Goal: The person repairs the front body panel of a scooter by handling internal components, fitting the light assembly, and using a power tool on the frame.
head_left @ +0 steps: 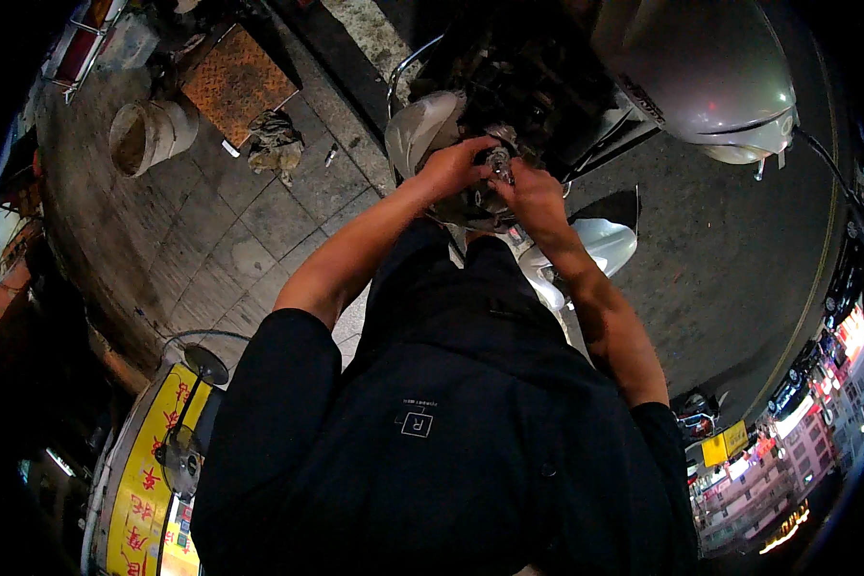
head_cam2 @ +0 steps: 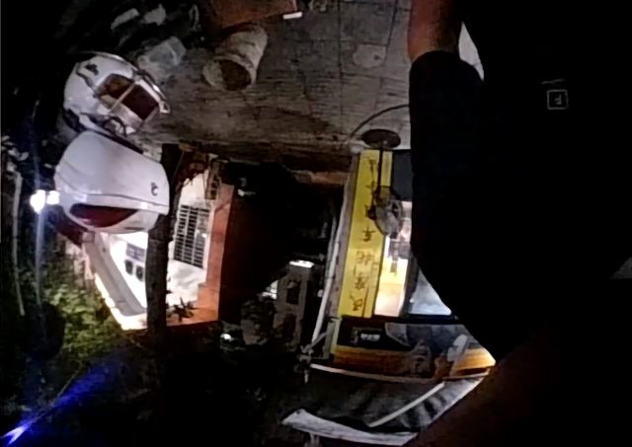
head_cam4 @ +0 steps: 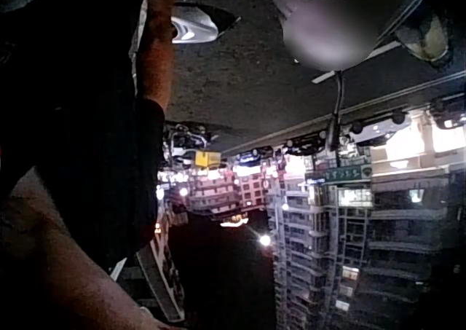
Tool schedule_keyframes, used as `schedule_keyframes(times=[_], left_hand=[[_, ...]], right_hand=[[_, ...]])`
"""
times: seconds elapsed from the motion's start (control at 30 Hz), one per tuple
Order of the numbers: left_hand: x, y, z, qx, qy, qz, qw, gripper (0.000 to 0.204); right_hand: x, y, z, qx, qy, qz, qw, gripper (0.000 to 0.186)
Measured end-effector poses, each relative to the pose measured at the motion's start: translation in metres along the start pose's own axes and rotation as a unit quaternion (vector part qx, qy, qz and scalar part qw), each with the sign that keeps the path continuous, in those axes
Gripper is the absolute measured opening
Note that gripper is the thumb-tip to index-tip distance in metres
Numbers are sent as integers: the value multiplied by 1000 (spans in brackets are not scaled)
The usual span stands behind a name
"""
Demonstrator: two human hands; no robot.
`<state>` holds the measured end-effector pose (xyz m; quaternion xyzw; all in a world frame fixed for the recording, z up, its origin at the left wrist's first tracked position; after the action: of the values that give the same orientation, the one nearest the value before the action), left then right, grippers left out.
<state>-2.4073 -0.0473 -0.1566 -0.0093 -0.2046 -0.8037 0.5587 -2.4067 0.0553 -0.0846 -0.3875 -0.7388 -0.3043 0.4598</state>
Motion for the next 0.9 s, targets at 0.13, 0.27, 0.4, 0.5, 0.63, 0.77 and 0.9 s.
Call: schedule_keyframes(times=[0.13, 0.27, 0.4, 0.5, 0.63, 0.77, 0.9], left_hand=[[-5, 2, -13, 46, 9, -29, 998, 52], [-5, 1, -16, 44, 25, -1, 999, 53], [-9, -4, -24, 29, 19, -6, 999, 53], [-9, -3, -17, 20, 11, -20, 1000, 54], [-17, -8, -13, 15, -15, -56, 998, 52], [-19, -8, -14, -37, -32, -39, 998, 52], [-25, -10, -12, 4, -45, -90, 995, 52]], right_hand=[[3, 0, -7, 17, 25, 1, 1000, 36], [4, 2, -6, 0, 16, -27, 1000, 37], [8, 5, -5, -3, -3, -2, 1000, 40], [12, 8, -2, -12, -28, 24, 999, 35], [3, 9, 6, -45, 13, -45, 998, 30], [-1, 8, 6, -17, 44, -61, 997, 26], [-1, 9, 12, -10, 33, -54, 998, 29]])
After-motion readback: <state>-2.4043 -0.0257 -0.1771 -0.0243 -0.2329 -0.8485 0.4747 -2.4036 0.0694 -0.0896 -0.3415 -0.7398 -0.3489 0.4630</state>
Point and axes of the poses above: each hand's wrist, its own y-axis away from the middle knuckle, its own x-axis out of the back of the hand, z = x × y, the point moved 10 cm from there along -y, towards the middle knuckle, and after that the axes turned 7 degrees about y, right-handed, at the moved point
